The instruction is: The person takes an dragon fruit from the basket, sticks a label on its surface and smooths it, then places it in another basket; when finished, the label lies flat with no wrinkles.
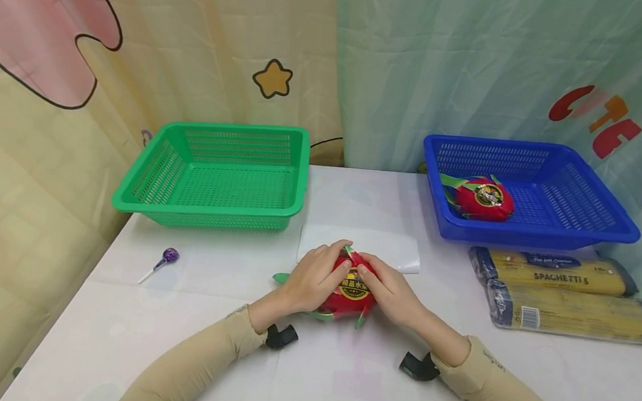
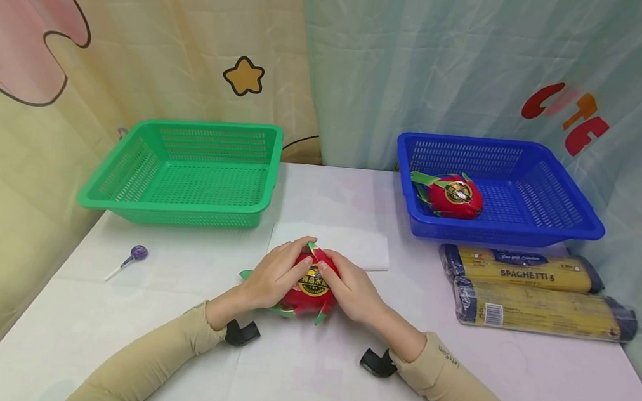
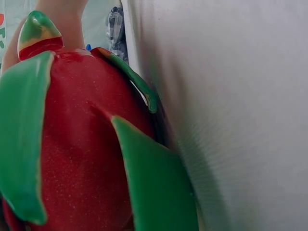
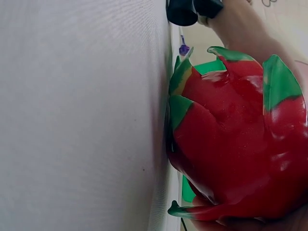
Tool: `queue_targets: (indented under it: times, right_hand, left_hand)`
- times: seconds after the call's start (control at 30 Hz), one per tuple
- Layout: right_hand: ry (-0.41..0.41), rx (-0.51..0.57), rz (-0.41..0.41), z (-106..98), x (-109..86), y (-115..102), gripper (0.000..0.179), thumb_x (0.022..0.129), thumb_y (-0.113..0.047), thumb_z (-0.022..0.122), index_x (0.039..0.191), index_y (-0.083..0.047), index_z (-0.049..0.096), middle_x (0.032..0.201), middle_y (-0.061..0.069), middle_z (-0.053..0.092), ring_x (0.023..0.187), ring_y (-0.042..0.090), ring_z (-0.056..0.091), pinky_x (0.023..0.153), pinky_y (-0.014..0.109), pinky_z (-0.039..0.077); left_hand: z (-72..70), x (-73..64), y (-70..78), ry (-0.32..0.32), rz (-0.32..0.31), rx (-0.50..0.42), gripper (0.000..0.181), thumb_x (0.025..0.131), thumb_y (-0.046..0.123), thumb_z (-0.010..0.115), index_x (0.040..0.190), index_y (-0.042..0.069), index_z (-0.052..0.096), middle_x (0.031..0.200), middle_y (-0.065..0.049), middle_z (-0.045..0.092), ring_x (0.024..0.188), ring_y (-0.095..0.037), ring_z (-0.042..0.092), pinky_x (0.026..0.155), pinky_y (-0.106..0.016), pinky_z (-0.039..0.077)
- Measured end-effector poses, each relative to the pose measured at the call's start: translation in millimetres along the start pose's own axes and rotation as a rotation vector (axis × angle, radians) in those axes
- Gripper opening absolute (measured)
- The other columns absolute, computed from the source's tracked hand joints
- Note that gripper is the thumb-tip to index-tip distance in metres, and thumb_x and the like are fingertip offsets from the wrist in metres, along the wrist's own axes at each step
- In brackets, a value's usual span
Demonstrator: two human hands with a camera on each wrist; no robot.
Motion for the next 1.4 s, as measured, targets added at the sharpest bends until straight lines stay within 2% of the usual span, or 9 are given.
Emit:
queue_targets:
  times: [0.3,0.6,0.73,0.93,1.07,1.2,1.4]
  right_hand:
    - [0.024,-0.021,-0.024,-1.4,0.3,1.4,0.043,0.101,-0.031,0.039,0.132,-0.003,0.049,0.120,0.009,0.059,0.107,0.024,0.056,0.092,0.047,0.045]
    - [0.021,-0.016,-0.017,-1.4,0.2,0.8,0.040,0.100,-0.030,0.042,0.131,-0.005,0.049,0.117,0.008,0.060,0.103,0.022,0.057,0.089,0.044,0.048]
    - [0.008,-0.017,-0.011,-1.3,0.6,0.6,0.040,0.100,-0.031,0.043,0.131,-0.007,0.050,0.115,0.007,0.061,0.101,0.021,0.057,0.087,0.042,0.049]
    - [-0.009,-0.004,-0.003,-0.9,0.6,-1.6,0.039,0.100,-0.033,0.043,0.131,-0.009,0.049,0.116,0.006,0.060,0.100,0.019,0.057,0.087,0.040,0.048]
    - [-0.012,-0.002,0.021,-0.7,0.0,-2.3,0.041,0.100,-0.035,0.042,0.132,-0.009,0.048,0.118,0.006,0.060,0.101,0.020,0.056,0.087,0.040,0.048]
    - [-0.008,-0.013,0.035,0.2,-0.3,-1.2,0.042,0.100,-0.036,0.041,0.131,-0.009,0.048,0.115,0.007,0.060,0.099,0.020,0.056,0.085,0.039,0.049]
    - [0.002,-0.033,0.030,1.1,0.2,0.0,0.040,0.100,-0.034,0.043,0.130,-0.008,0.050,0.116,0.007,0.060,0.104,0.021,0.057,0.088,0.043,0.048]
  left_hand:
    - [-2.0,2.5,-4.7,-0.078,-0.045,-0.165,0.045,0.098,0.029,0.043,0.134,0.002,0.042,0.113,-0.008,0.061,0.104,-0.022,0.053,0.093,-0.043,0.042]
    - [-2.3,3.4,-8.7,-0.120,-0.072,-0.230,0.045,0.098,0.031,0.047,0.134,0.004,0.042,0.116,-0.008,0.060,0.108,-0.021,0.053,0.092,-0.042,0.044]
    - [-1.4,2.7,-12.5,-0.170,-0.115,-0.266,0.048,0.097,0.036,0.049,0.136,0.009,0.041,0.118,-0.005,0.057,0.108,-0.018,0.052,0.090,-0.039,0.046]
    - [2.4,3.8,-18.9,-0.282,-0.169,-0.447,0.051,0.094,0.039,0.053,0.136,0.014,0.039,0.121,-0.001,0.054,0.109,-0.014,0.052,0.090,-0.032,0.045]
    - [4.7,3.9,-21.5,-0.313,-0.182,-0.535,0.053,0.094,0.037,0.054,0.138,0.013,0.037,0.123,-0.001,0.053,0.110,-0.014,0.052,0.093,-0.034,0.044]
    - [4.4,2.7,-20.6,-0.295,-0.167,-0.506,0.054,0.095,0.036,0.053,0.138,0.010,0.036,0.124,-0.002,0.053,0.112,-0.015,0.050,0.093,-0.036,0.044]
    - [1.3,1.4,-15.0,-0.218,-0.096,-0.320,0.056,0.093,0.037,0.054,0.137,0.008,0.037,0.122,-0.003,0.054,0.108,-0.015,0.052,0.086,-0.032,0.048]
Point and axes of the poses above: each hand's wrist, its own x-axis towards the middle knuckle, its own z-axis out of the palm, y = z × x, the point moved 7 cm from there along x, towards the middle knuckle
